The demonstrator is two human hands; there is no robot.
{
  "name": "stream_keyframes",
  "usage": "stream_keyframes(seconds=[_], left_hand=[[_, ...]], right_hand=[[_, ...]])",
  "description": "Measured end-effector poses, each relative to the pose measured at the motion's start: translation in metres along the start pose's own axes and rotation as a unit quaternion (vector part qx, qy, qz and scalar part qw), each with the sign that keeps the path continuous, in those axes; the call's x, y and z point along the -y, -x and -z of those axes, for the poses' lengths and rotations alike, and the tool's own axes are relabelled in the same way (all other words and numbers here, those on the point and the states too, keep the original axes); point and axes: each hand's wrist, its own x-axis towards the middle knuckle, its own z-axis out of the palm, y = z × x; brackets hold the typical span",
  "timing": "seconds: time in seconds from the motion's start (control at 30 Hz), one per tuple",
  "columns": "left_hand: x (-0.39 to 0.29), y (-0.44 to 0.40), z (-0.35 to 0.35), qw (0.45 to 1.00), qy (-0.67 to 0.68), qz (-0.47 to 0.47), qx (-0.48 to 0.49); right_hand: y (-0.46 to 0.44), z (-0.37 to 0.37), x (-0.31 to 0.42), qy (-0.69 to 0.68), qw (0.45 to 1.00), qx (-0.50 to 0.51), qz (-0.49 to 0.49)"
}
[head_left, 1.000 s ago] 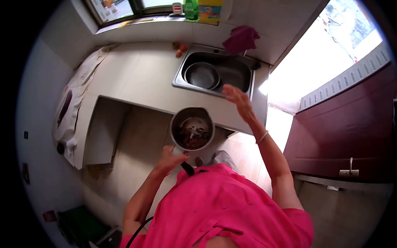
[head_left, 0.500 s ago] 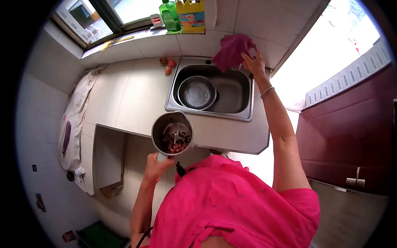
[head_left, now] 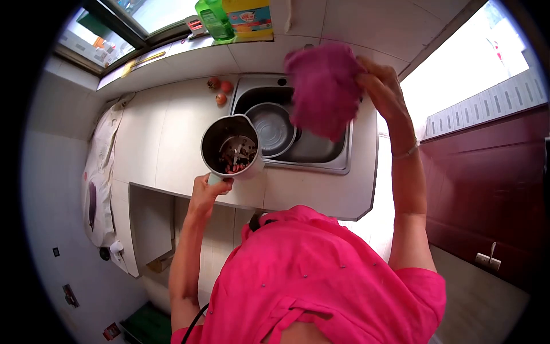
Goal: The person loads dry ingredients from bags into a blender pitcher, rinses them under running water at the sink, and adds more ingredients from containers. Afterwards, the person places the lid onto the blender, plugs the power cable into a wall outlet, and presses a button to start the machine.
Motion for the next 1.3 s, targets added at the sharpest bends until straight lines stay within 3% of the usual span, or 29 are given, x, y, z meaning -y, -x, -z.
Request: stream_keyframes(seconds=[0.07, 0.1, 0.13, 0.2, 0.23, 0.3, 0.37, 0.47, 0.57, 0.63, 0.7, 0.77, 0.83, 0.9, 1.0, 1.1, 1.23, 1.3], left_hand=[[-0.005, -0.024, 0.003, 1.000, -0.021, -0.008, 0.012], [-0.007, -0.035, 0.002, 1.000, -0.021, -0.008, 0.009], [-0.006, -0.045, 0.004, 0.999, -0.028, -0.013, 0.020], [-0.002, -0.073, 0.009, 0.998, -0.040, -0.022, 0.041], [0.001, -0.085, 0.010, 0.998, -0.048, -0.024, 0.040], [-0.009, -0.105, 0.006, 0.996, -0.068, -0.018, 0.053], [-0.012, -0.118, 0.001, 0.995, -0.088, -0.012, 0.052], [-0.015, -0.139, -0.004, 0.992, -0.096, 0.001, 0.078], [-0.012, -0.155, -0.006, 0.987, -0.126, 0.010, 0.102], [-0.015, -0.161, -0.009, 0.983, -0.149, 0.025, 0.107], [-0.017, -0.171, -0.014, 0.976, -0.181, 0.027, 0.115], [-0.017, -0.183, -0.021, 0.967, -0.220, 0.018, 0.123], [-0.024, -0.189, -0.032, 0.959, -0.253, 0.010, 0.127], [-0.026, -0.196, -0.040, 0.951, -0.281, 0.002, 0.126], [-0.014, -0.210, -0.049, 0.940, -0.316, -0.005, 0.124], [-0.008, -0.220, -0.060, 0.928, -0.353, -0.025, 0.120], [-0.014, -0.223, -0.074, 0.923, -0.360, -0.028, 0.130], [-0.014, -0.225, -0.080, 0.916, -0.376, -0.018, 0.142]], right_hand=[[0.018, 0.003, 0.001, -0.100, 0.991, 0.089, 0.022], [0.030, 0.005, -0.007, -0.141, 0.981, 0.136, -0.011], [0.039, -0.001, -0.011, -0.164, 0.966, 0.194, 0.048], [0.075, -0.008, -0.059, -0.119, 0.959, 0.248, -0.070], [0.083, -0.023, -0.050, -0.050, 0.956, 0.264, -0.119], [0.105, -0.049, -0.087, 0.004, 0.946, 0.291, -0.144], [0.131, -0.075, -0.131, 0.085, 0.920, 0.293, -0.246], [0.181, -0.106, -0.226, 0.226, 0.902, 0.330, -0.160], [0.193, -0.107, -0.252, 0.282, 0.905, 0.291, -0.125], [0.174, -0.089, -0.278, 0.297, 0.886, 0.275, -0.226], [0.130, -0.065, -0.305, 0.397, 0.821, 0.351, -0.210], [0.090, -0.050, -0.291, 0.354, 0.900, 0.168, -0.189], [0.056, -0.045, -0.318, 0.380, 0.914, 0.050, -0.129], [0.017, -0.044, -0.314, 0.366, 0.930, 0.033, -0.005], [-0.003, -0.050, -0.343, 0.400, 0.914, 0.059, 0.042], [-0.015, -0.064, -0.315, 0.329, 0.941, -0.025, 0.075], [-0.015, -0.062, -0.347, 0.188, 0.978, -0.082, -0.030], [-0.013, -0.057, -0.376, 0.198, 0.977, -0.076, -0.010]])
